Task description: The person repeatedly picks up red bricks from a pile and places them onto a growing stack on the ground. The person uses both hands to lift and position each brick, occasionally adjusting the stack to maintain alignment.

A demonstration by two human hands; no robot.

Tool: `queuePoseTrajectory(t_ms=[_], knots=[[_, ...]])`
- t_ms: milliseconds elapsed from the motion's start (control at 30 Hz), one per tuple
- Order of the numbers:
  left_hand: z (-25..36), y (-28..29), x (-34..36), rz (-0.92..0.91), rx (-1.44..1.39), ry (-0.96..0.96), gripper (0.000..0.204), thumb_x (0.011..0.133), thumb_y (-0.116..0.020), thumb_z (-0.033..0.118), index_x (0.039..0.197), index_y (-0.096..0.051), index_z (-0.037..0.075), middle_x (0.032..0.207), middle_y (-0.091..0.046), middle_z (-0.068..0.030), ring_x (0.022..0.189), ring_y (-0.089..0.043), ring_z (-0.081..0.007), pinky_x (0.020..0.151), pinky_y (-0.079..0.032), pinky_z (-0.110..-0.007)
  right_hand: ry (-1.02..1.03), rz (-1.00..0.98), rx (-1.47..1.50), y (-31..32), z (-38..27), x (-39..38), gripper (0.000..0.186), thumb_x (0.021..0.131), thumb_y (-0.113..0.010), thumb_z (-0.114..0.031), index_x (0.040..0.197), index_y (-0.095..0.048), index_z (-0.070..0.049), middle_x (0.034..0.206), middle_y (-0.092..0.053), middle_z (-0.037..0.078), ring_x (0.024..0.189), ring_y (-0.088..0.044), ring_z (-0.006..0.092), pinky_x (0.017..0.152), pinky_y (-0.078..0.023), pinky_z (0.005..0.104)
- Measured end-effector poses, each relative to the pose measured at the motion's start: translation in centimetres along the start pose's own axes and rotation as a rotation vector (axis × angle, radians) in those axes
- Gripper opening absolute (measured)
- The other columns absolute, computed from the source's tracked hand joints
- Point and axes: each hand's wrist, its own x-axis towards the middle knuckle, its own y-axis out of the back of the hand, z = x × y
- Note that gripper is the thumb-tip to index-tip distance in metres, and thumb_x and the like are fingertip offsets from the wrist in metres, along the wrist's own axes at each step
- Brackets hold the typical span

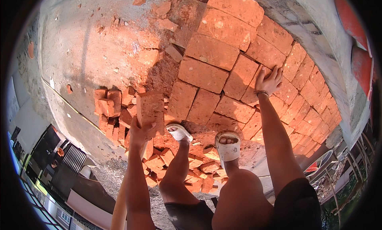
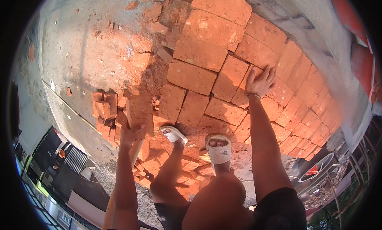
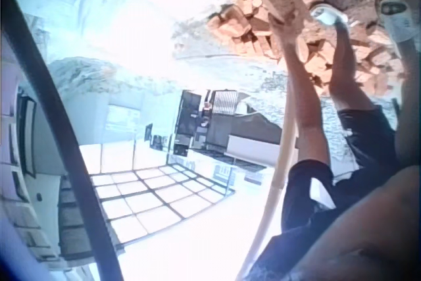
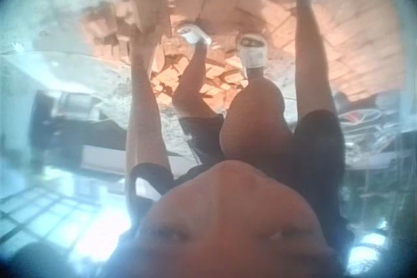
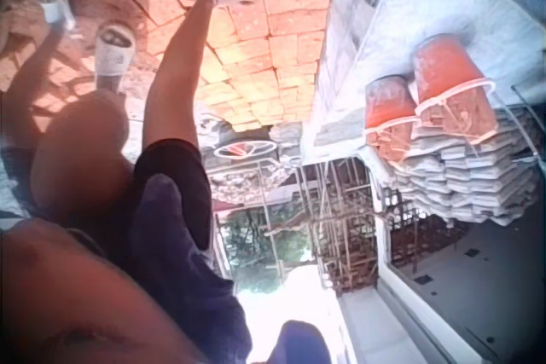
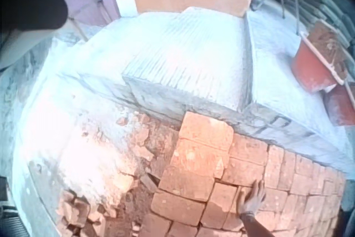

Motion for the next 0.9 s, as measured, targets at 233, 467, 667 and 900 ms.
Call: queuePoseTrajectory(t_ms=[233,467,667,900], knots=[[11.1,-13.6,7.9,-0.277,0.12,-0.202,0.059,0.086,-0.083,0.031,0.129,-0.061,-0.003,0.108,-0.072,-0.0151,0.093,-0.071,-0.0247,0.082,-0.058,-0.037,0.025,-0.021,-0.042,0.1,0.0,0.0,0.079,0.099,-0.043,-0.061,0.153,-0.043,-0.003,0.162,-0.035,0.022,0.153,-0.026,0.0371,0.12,-0.013,0.0611],[12.2,-17.4,13.0,-0.054,0.474,-0.544,0.1,0.075,-0.088,0.045,0.149,-0.043,-0.004,0.127,-0.065,-0.0295,0.122,-0.062,-0.0419,0.104,-0.049,-0.045,-0.04,-0.104,-0.113,0.0,0.1,-0.2,0.078,0.101,-0.041,-0.059,0.157,-0.035,-0.005,0.165,-0.03,0.018,0.155,-0.021,0.0356,0.122,-0.013,0.0606],[10.1,-17.6,15.3,-0.173,0.457,-0.602,0.119,0.061,-0.095,0.047,0.151,-0.037,-0.007,0.125,-0.066,-0.03,0.12,-0.064,-0.0418,0.102,-0.051,-0.045,-0.017,-0.199,-0.145,-1.6,2.2,0.5,0.077,0.102,-0.045,-0.056,0.158,-0.033,-0.005,0.167,-0.022,0.02,0.156,-0.017,0.0363,0.121,-0.017,0.06],[10.3,-18.1,15.3,-0.268,0.376,-0.534,0.115,0.062,-0.094,0.044,0.149,-0.04,-0.007,0.124,-0.066,-0.0311,0.119,-0.064,-0.0412,0.102,-0.051,-0.045,0.743,-0.39,0.402,7.7,-5.8,4.4,0.065,0.093,-0.069,-0.031,0.145,-0.044,0.0,0.159,-0.034,0.02,0.147,-0.03,0.0391,0.116,-0.032,0.0566]])
